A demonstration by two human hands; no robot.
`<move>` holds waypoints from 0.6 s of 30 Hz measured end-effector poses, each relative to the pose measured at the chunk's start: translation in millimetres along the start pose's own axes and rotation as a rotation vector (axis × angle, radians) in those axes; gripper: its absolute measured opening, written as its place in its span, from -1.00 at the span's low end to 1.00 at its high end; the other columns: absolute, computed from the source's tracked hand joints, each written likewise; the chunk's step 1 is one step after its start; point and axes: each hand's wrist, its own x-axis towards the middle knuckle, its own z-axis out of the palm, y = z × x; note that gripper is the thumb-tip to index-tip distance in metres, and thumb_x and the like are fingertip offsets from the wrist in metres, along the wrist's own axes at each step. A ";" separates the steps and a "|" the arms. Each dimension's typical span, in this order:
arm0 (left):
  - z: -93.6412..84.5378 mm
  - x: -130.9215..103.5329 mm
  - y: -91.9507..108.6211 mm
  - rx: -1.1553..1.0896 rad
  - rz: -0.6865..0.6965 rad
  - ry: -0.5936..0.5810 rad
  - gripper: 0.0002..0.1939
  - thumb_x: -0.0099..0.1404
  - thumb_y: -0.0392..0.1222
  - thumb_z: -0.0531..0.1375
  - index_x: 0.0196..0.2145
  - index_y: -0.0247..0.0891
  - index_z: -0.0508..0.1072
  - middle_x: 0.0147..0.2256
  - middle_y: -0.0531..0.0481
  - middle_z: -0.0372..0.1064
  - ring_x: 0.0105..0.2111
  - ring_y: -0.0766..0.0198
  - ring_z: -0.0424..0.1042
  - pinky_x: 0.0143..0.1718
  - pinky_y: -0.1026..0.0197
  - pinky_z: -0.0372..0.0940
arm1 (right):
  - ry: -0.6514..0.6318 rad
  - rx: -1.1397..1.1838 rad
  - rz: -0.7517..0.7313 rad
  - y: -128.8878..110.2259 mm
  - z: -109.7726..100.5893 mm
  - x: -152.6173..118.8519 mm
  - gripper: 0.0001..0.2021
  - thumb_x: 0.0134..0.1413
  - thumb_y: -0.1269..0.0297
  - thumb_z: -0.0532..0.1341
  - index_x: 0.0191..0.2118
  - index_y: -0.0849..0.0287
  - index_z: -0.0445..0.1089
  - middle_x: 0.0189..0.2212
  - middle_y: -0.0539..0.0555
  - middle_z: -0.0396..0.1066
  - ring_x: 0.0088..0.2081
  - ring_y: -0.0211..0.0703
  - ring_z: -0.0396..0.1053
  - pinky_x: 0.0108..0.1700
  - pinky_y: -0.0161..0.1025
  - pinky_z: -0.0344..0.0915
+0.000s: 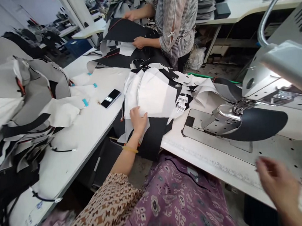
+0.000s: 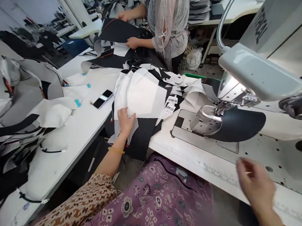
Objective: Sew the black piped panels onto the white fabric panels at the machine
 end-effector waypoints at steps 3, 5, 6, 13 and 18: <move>-9.5 8.1 -19.1 -0.083 -0.222 -0.108 -0.63 0.00 -0.22 0.29 -0.27 -0.21 0.21 -0.33 -0.01 0.23 -0.22 0.13 0.29 -0.15 -0.02 0.22 | -0.396 0.105 -0.122 -11.0 40.3 -34.4 -0.58 -0.26 -0.21 0.07 -0.34 -0.02 0.32 -0.34 0.08 0.41 -0.45 -0.06 0.32 -0.30 -0.02 0.25; -2.4 14.5 -15.0 -0.147 -0.315 -0.193 -0.71 -0.01 -0.27 0.27 -0.43 -0.20 0.17 -0.48 0.10 0.15 -0.28 0.20 0.29 -0.15 0.03 0.20 | -0.563 0.266 -0.106 -33.0 69.7 -50.4 -0.57 -0.25 -0.18 0.13 -0.35 0.06 0.34 -0.30 0.08 0.41 -0.39 -0.08 0.32 -0.18 -0.01 0.24; 3.0 16.6 -9.5 -0.189 -0.343 -0.225 -0.72 -0.02 -0.30 0.26 -0.49 -0.21 0.15 -0.53 0.13 0.12 -0.31 0.22 0.29 -0.16 0.05 0.20 | -0.629 0.398 -0.057 -46.1 83.9 -56.1 -0.57 -0.24 -0.15 0.17 -0.35 0.10 0.34 -0.29 0.10 0.40 -0.33 -0.06 0.32 -0.11 -0.01 0.23; 31.4 -14.6 66.7 -0.681 -0.488 -0.459 -0.88 0.14 -0.26 -0.02 -0.51 -0.27 0.26 -0.53 0.02 0.32 -0.44 0.26 0.39 -0.37 0.18 0.32 | -0.679 0.773 0.107 -116.0 143.7 -65.2 -0.30 -0.04 -0.22 0.00 0.14 0.14 0.01 0.14 0.15 0.14 0.09 -0.15 0.23 0.11 -0.17 0.22; 24.8 -53.3 113.1 -1.328 -0.735 -0.575 -0.69 0.15 -0.21 -0.10 -0.30 -0.24 0.40 -0.25 -0.03 0.45 -0.28 0.17 0.45 -0.19 0.05 0.36 | -0.744 0.834 0.189 -123.7 101.6 -64.0 -0.39 -0.04 -0.24 -0.03 -0.04 0.15 0.24 0.00 0.14 0.32 -0.10 -0.05 0.37 -0.15 -0.17 0.36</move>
